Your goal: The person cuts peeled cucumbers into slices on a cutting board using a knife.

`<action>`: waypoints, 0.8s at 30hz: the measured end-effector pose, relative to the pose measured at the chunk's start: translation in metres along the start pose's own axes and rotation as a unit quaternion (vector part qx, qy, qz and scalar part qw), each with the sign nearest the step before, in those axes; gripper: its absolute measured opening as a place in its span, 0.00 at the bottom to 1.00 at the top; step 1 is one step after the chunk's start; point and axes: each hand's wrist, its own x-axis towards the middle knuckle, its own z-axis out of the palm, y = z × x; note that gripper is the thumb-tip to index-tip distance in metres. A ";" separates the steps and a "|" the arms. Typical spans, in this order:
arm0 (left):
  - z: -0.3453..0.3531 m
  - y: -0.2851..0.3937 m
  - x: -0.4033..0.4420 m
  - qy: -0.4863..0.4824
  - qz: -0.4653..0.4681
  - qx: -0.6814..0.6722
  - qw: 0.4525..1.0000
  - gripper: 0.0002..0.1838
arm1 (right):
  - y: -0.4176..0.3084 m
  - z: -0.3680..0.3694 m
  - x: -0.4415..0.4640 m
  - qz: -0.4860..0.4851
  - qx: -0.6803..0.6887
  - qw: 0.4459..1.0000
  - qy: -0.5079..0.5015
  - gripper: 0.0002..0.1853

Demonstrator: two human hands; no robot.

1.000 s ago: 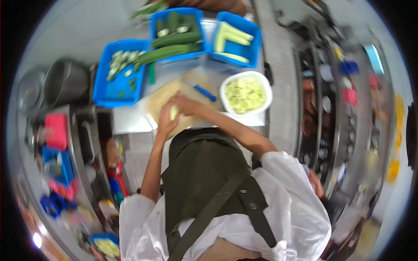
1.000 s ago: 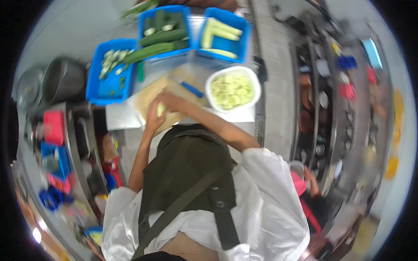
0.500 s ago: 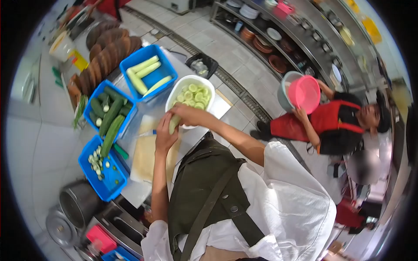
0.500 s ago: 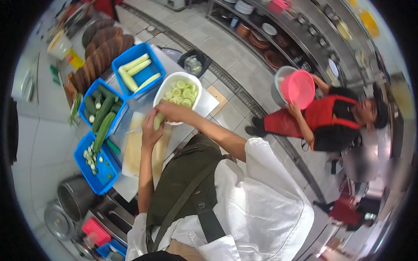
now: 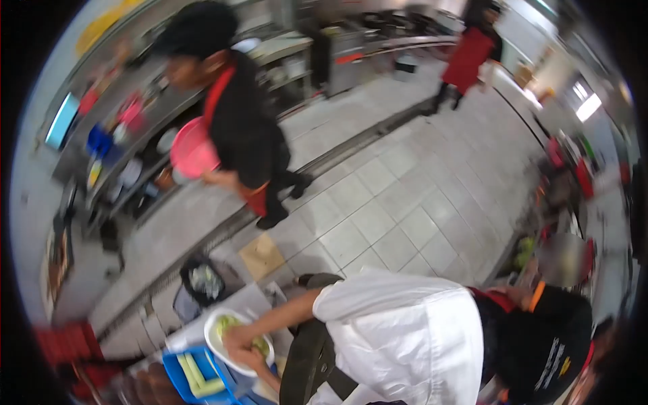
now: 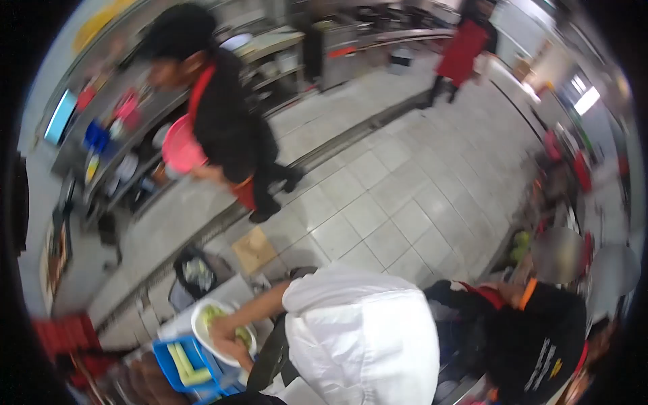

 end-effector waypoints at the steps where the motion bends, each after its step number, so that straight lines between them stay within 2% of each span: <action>1: 0.006 0.001 0.006 0.004 0.002 0.016 1.000 0.37 | 0.020 0.024 0.006 -0.012 -0.054 0.998 0.019 0.26; 2: 0.010 0.003 0.010 0.007 0.003 0.033 0.999 0.37 | 0.010 0.007 0.001 -0.031 -0.103 0.994 0.034 0.29; 4: 0.014 0.006 0.011 0.023 -0.010 0.059 0.998 0.37 | -0.012 -0.044 -0.027 -0.054 -0.061 0.996 0.044 0.33; 8: 0.017 0.014 0.015 0.057 -0.028 0.087 0.994 0.37 | -0.011 -0.062 -0.037 -0.016 -0.046 0.997 0.057 0.35; 10: 0.016 0.018 0.020 0.075 -0.030 0.095 0.992 0.37 | -0.010 -0.071 -0.043 -0.018 -0.029 0.993 0.115 0.48; 11: 0.016 0.019 0.023 0.091 -0.033 0.095 0.991 0.37 | -0.006 -0.075 -0.042 -0.005 -0.016 0.997 0.080 0.48; 13: 0.006 0.022 0.024 0.133 -0.045 0.103 0.985 0.37 | 0.003 -0.071 -0.042 -0.010 0.030 0.993 0.117 0.42; 14: 0.001 0.026 0.015 0.168 -0.053 0.114 0.978 0.37 | 0.004 -0.060 -0.044 0.022 0.078 0.987 0.140 0.37; 15: -0.006 0.031 0.006 0.213 -0.056 0.136 0.966 0.38 | 0.008 -0.070 -0.049 0.016 0.244 0.963 0.117 0.31; 16: -0.014 0.047 0.004 0.252 -0.058 0.160 0.953 0.38 | 0.014 -0.060 -0.048 0.011 0.210 0.973 0.094 0.28; 17: -0.029 0.066 -0.005 0.271 -0.089 0.177 0.942 0.38 | 0.006 -0.054 -0.055 -0.007 0.148 0.973 0.179 0.26; 18: -0.045 0.082 -0.011 0.248 -0.152 0.138 0.947 0.38 | 0.009 -0.052 -0.056 0.039 0.169 0.979 0.111 0.28; 19: -0.063 0.103 -0.011 0.230 -0.258 0.068 0.936 0.35 | 0.015 -0.037 -0.053 0.010 0.074 0.988 0.138 0.29; 20: -0.079 0.128 -0.009 0.268 -0.329 0.011 0.905 0.33 | 0.014 -0.036 -0.046 0.075 0.110 0.990 0.043 0.30; 21: -0.095 0.146 -0.021 0.285 -0.370 -0.018 0.884 0.32 | -0.003 -0.072 -0.043 0.016 -0.095 0.987 -0.130 0.31; 22: -0.107 0.162 -0.035 0.291 -0.432 -0.001 0.853 0.32 | -0.020 -0.097 -0.056 -0.101 0.085 0.979 0.158 0.33; 24: -0.126 0.193 -0.063 0.361 -0.513 -0.024 0.778 0.30 | -0.068 -0.137 -0.044 -0.068 0.203 0.970 0.118 0.33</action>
